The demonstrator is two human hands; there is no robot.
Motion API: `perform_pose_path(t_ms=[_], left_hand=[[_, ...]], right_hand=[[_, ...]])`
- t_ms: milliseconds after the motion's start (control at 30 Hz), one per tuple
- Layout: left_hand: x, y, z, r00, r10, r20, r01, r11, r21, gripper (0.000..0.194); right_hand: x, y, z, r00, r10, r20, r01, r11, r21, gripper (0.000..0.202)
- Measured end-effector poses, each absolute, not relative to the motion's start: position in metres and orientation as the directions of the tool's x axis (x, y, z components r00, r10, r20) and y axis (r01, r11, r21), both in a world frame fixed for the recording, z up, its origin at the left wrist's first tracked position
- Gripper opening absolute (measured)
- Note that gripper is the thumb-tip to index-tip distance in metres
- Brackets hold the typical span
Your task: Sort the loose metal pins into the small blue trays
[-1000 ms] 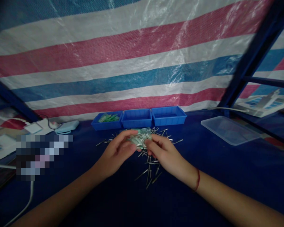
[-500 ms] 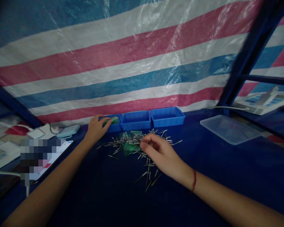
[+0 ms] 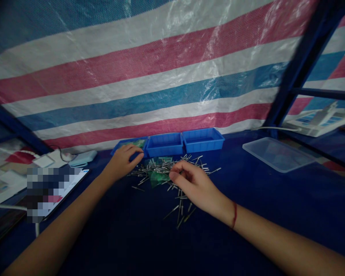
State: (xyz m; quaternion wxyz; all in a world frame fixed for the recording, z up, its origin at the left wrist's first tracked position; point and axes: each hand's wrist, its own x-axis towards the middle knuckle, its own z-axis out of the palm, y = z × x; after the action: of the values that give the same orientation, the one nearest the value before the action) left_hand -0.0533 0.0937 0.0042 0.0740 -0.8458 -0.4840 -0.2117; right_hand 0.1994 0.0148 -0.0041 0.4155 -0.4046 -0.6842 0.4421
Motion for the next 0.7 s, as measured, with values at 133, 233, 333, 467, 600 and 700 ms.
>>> perform_pose_path(t_ms=[133, 233, 333, 467, 600, 700], left_hand=[[-0.027, 0.07, 0.004, 0.598, 0.758, 0.261, 0.76, -0.64, 0.117, 0.036], [-0.015, 0.062, 0.004, 0.638, 0.741, 0.21, 0.733, -0.668, 0.127, 0.048], [-0.013, 0.061, 0.006, 0.706, 0.682, 0.189, 0.68, -0.728, 0.086, 0.036], [-0.014, 0.06, 0.012, 0.802, 0.588, 0.102, 0.585, -0.809, 0.061, 0.012], [-0.012, 0.051, 0.021, 0.786, 0.588, 0.188, 0.582, -0.808, 0.094, 0.016], [-0.007, 0.042, 0.027, 0.686, 0.659, 0.309, 0.616, -0.752, 0.234, 0.015]], right_hand=[[0.2, 0.016, -0.007, -0.338, 0.913, 0.226, 0.189, 0.302, -0.934, 0.019], [0.201, 0.016, -0.009, -0.344, 0.911, 0.227, 0.202, 0.308, -0.93, 0.019], [0.202, 0.015, -0.009, -0.354, 0.905, 0.235, 0.202, 0.319, -0.926, 0.019], [0.201, 0.014, -0.009, -0.369, 0.891, 0.265, 0.192, 0.352, -0.916, 0.018], [0.202, 0.016, -0.009, -0.345, 0.906, 0.244, 0.203, 0.326, -0.924, 0.018], [0.203, 0.018, -0.011, -0.298, 0.917, 0.266, 0.234, 0.34, -0.911, 0.015]])
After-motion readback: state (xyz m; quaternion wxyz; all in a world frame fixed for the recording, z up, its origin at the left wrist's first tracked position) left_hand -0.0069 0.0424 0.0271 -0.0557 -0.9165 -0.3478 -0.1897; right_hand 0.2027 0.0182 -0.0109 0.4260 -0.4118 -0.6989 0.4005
